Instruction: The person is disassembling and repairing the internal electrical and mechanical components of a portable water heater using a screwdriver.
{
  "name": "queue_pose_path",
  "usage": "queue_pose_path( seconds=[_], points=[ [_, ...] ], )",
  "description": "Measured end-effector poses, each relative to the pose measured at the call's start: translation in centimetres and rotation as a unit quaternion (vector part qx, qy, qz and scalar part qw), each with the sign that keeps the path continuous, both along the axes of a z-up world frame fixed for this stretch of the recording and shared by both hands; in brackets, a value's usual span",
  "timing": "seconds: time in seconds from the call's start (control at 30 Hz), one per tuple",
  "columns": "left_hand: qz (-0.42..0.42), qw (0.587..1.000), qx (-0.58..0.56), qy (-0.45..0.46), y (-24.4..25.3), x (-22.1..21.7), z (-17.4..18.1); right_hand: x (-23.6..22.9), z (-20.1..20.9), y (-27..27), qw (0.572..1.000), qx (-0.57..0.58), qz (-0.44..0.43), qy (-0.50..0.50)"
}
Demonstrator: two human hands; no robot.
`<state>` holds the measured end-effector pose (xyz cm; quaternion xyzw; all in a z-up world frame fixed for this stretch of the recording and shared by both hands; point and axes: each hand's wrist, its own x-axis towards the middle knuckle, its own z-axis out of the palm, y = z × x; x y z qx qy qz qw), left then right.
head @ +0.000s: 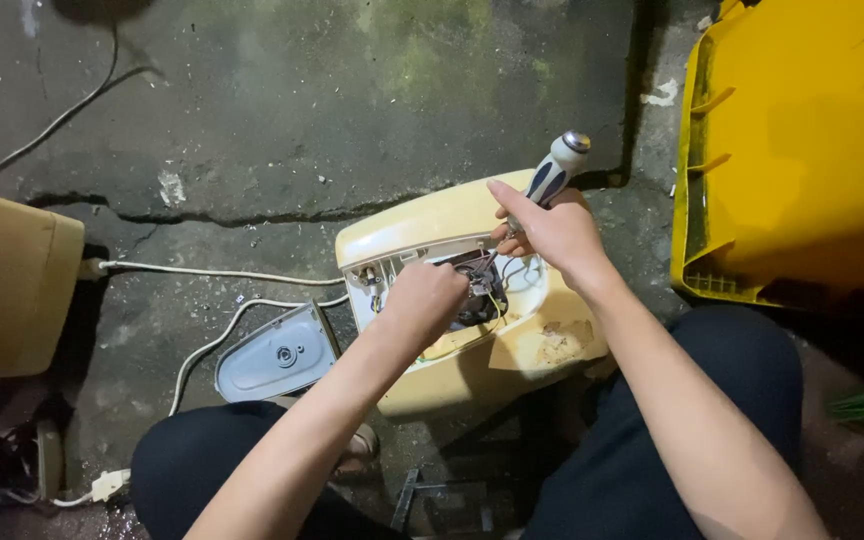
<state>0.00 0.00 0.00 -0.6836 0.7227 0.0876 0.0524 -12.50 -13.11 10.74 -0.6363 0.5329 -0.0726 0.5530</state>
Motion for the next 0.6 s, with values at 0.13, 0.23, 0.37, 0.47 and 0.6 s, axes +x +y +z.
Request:
queue_pose_path(
  seconds=[0.13,0.23,0.37,0.47,0.6],
  points=[
    [0.017,1.0,-0.001,0.02,-0.1,0.1,0.1,0.0,-0.1,-0.1,1.0,0.006,0.0,0.003],
    [0.073,0.995,0.025,0.058,-0.4,0.7,0.1,0.0,-0.8,-0.3,1.0,0.015,-0.009,-0.01],
    [0.161,0.979,0.038,0.123,-1.4,1.9,-0.8,0.3,-1.5,-0.4,0.998,0.039,-0.024,-0.05],
    [0.153,0.98,0.033,0.124,-1.7,1.8,-0.6,0.2,-1.5,-0.4,0.997,0.045,-0.026,-0.057],
    [0.087,0.992,0.014,0.088,-1.7,1.6,-1.2,-0.1,-1.6,-0.7,0.997,0.05,-0.024,-0.049]
  ],
)
